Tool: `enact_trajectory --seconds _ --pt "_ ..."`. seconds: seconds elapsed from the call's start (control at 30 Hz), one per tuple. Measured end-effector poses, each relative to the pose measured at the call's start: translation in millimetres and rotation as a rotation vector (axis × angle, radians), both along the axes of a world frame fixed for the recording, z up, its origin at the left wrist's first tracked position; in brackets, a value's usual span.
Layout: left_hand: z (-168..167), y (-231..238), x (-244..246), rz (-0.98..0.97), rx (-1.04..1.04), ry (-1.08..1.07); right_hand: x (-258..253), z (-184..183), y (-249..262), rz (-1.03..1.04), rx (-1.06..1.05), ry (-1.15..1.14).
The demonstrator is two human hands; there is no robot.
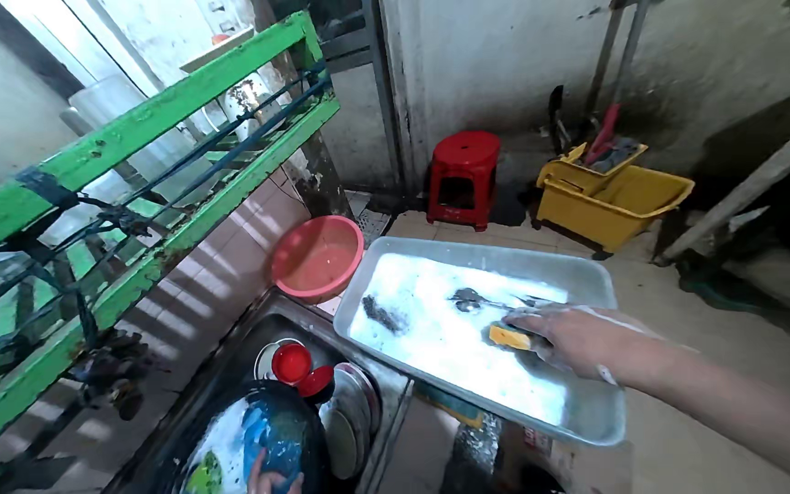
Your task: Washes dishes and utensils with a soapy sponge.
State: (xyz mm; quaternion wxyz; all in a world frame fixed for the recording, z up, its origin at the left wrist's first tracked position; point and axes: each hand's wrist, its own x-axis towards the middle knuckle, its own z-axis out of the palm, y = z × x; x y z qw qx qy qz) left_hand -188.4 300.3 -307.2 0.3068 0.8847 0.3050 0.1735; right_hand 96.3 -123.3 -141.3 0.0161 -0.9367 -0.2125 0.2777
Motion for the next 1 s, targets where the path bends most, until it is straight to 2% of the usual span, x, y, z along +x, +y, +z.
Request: enact_trajectory --seconds 0.13,0.27,0.37,0.43,0.5,0.6,0.67,0.73,0.8,0.87,0.93,1.0 --pt "63.1 -14.9 36.6 -0.166 0.04 -0.247 1.4 -1.4 -0.3 0.016 0.01 -0.005" --pt "116.0 -31.8 96.1 -0.418 -0.335 -0.354 2.2 -7.7 -3.9 0.017 0.035 -0.031" --pt "146.3 -55.0 144.7 -0.623 -0.672 -0.215 1.8 -4.6 -3.1 0.016 0.048 -0.02" --pt "160.8 -74.6 171.0 -0.614 -0.845 -0.066 2.0 -3.4 -3.0 0.015 0.06 -0.017" --pt "177.7 -93.7 188.7 -0.523 -0.931 0.058 2.8 -3.6 -4.0 0.012 0.065 -0.014" --pt "185.1 -98.0 205.4 -0.415 -1.259 0.053 3.6 -7.9 -6.1 0.012 0.072 -0.02" --pt "180.2 -86.0 207.7 -0.521 -1.509 0.029 4.0 -11.0 -6.9 0.008 0.076 -0.025" --pt "170.0 -67.3 197.1 -0.589 -1.597 -0.054 3.3 -8.8 -6.4 -0.001 0.066 -0.014" --pt "155.7 -42.6 173.9 -0.526 -1.483 -0.153 2.8 -6.8 -5.3 -0.008 0.061 -0.003" --pt "135.4 -23.4 142.2 -0.27 -1.103 -0.152 3.0 -6.3 -5.3 0.0 0.051 0.002" --pt "102.8 -2.4 114.4 -0.037 -0.737 0.043 2.7 -4.4 -5.0 0.011 0.052 0.005" --pt "66.4 13.0 85.9 0.074 -0.486 0.231 3.1 -4.8 -5.2 0.019 0.048 0.004"
